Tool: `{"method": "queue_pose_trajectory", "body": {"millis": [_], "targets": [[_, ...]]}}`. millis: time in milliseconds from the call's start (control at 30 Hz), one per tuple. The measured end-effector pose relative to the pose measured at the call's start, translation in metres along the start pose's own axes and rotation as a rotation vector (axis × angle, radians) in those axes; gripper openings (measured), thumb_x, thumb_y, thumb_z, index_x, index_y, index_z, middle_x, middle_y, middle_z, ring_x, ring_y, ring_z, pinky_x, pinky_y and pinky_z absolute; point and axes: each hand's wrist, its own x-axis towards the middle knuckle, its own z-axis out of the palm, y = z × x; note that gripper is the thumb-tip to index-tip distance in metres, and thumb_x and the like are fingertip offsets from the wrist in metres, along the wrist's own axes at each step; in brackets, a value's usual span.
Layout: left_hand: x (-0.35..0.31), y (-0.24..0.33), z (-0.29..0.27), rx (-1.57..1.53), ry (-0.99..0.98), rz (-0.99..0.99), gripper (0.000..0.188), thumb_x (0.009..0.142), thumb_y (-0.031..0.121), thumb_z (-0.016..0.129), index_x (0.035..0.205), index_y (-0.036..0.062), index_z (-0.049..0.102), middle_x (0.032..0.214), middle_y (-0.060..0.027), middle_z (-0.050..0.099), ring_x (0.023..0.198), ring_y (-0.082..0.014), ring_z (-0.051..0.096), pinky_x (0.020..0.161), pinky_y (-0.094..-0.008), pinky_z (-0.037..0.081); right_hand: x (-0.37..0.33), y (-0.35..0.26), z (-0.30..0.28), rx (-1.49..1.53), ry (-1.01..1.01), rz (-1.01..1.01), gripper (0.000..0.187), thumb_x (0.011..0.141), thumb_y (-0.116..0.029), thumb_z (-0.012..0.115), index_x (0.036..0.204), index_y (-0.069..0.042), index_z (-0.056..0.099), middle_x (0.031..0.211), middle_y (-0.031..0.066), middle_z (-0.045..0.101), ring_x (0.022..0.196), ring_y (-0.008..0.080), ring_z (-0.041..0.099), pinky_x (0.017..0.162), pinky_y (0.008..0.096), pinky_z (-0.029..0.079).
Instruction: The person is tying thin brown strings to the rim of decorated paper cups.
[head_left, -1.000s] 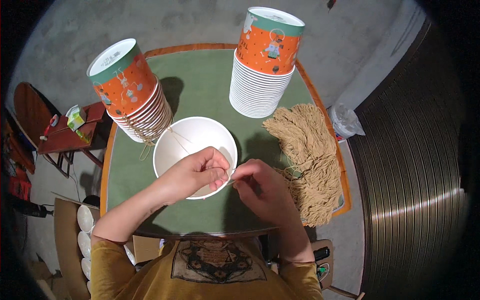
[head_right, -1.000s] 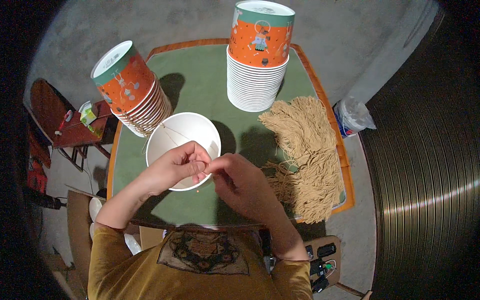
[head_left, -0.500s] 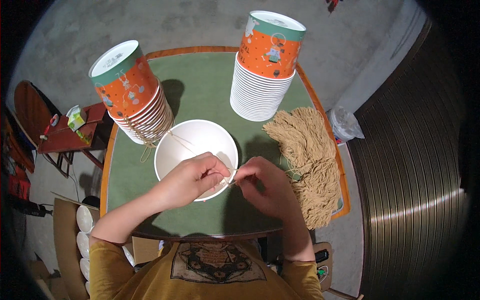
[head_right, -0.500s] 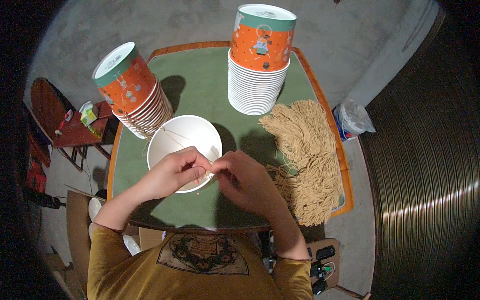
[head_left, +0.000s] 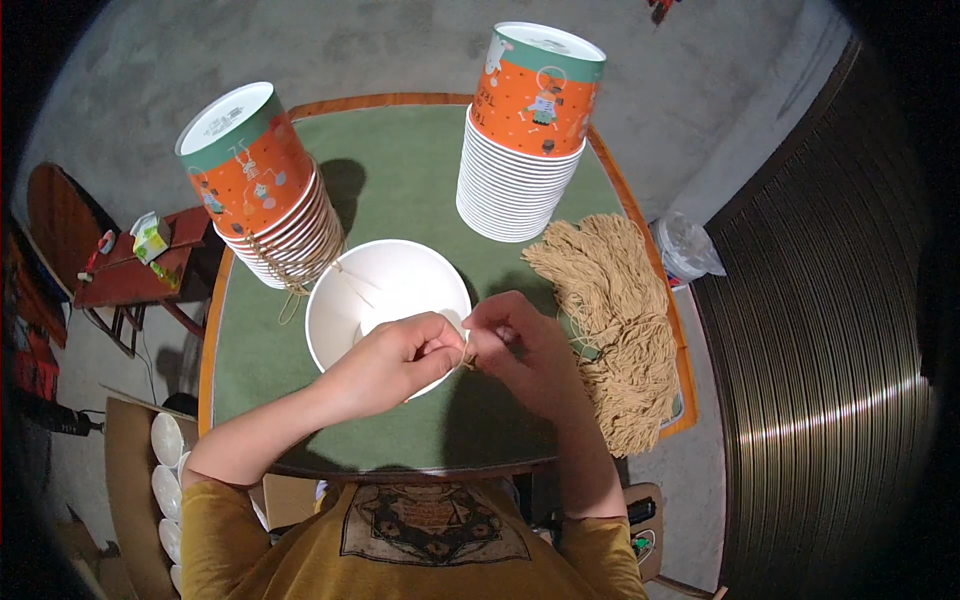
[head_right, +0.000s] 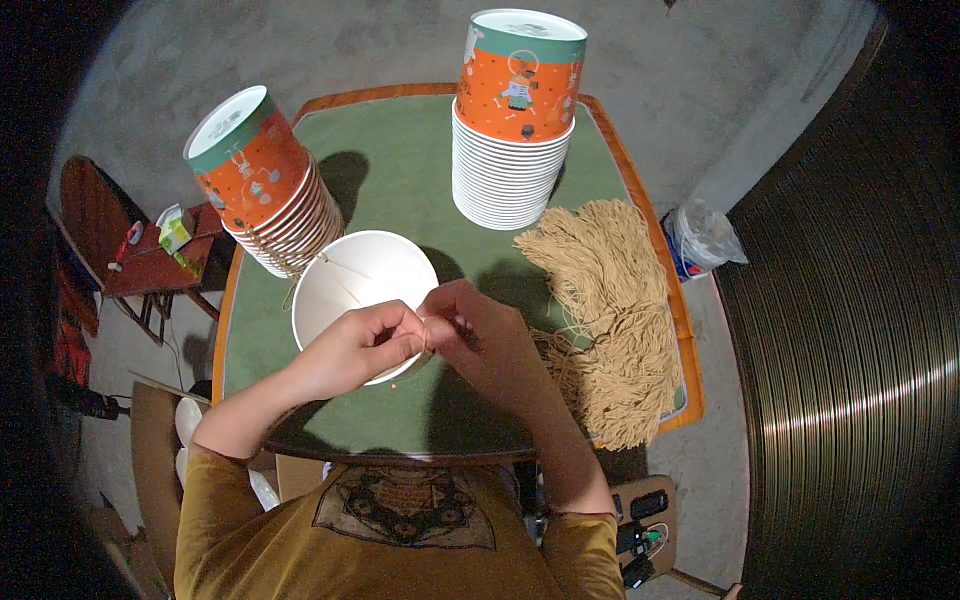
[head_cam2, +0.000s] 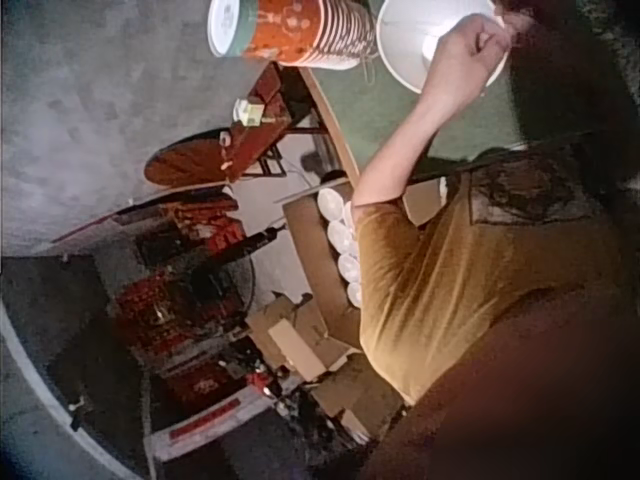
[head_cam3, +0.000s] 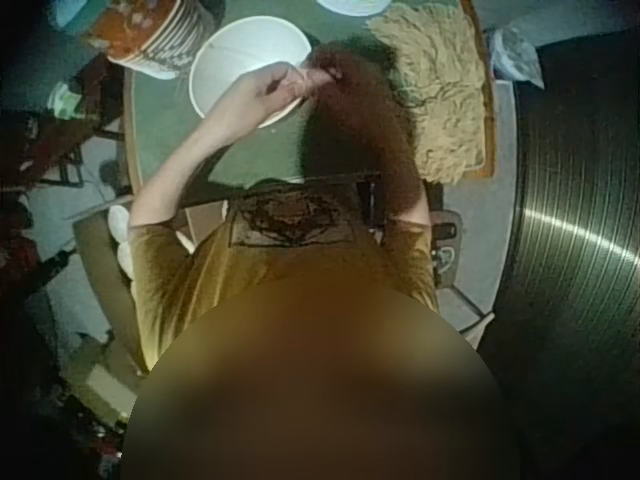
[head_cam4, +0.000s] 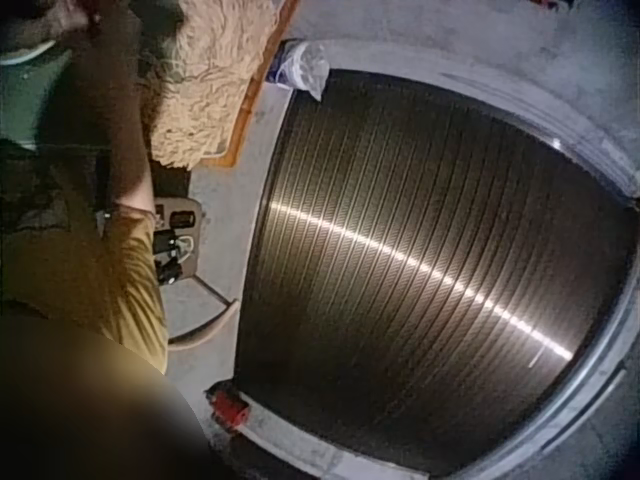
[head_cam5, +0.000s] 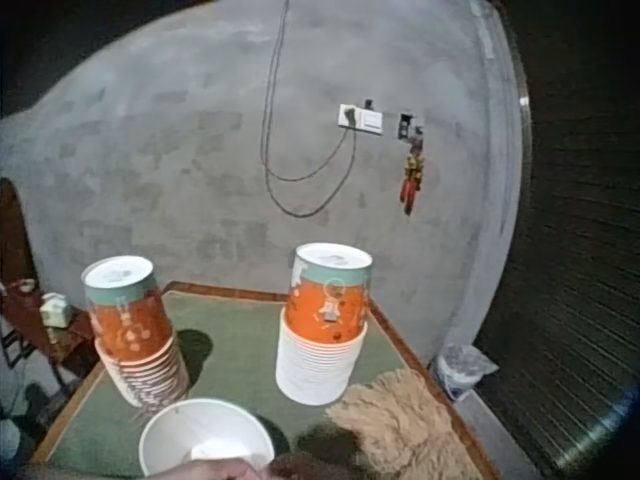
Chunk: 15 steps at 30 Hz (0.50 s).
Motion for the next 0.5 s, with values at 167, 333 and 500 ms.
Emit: {"method": "queue_pose_trajectory", "body": {"millis": [167,333,500], "targets": [[0.0,0.004,0.0,-0.144,-0.026,-0.013,0.013,0.095,0.015,0.059,0.092,0.0026,0.058,0.076,0.0023,0.055,0.069,-0.0051,0.047,0.062,-0.0228,0.042,0.003,0.01,-0.001,-0.097,0.019,-0.042,0.018,0.088,-0.009,0.061,0.105,-0.004,0.057,0.094,0.0132,0.064,0.082,0.0241,0.067,0.073,0.0316,0.053],[0.0,0.005,-0.001,-0.063,-0.03,0.051,0.009,0.094,0.011,0.059,0.093,0.003,0.058,0.078,0.0028,0.055,0.071,-0.004,0.049,0.064,-0.0217,0.043,0.004,0.015,0.002,-0.178,0.034,-0.232,0.01,0.091,-0.009,0.058,0.099,-0.004,0.06,0.088,0.0081,0.06,0.08,0.0194,0.062,0.07,0.0307,0.049],[0.001,-0.001,-0.004,-0.164,-0.065,-0.027,0.009,0.095,0.012,0.059,0.092,0.0033,0.058,0.078,0.0041,0.055,0.071,-0.004,0.049,0.065,-0.0215,0.043,0.011,0.012,-0.002,-0.45,0.016,-0.386,0.01,0.086,-0.007,0.061,0.096,-0.004,0.058,0.085,0.0115,0.056,0.079,0.0298,0.057,0.071,0.0367,0.048]]}}
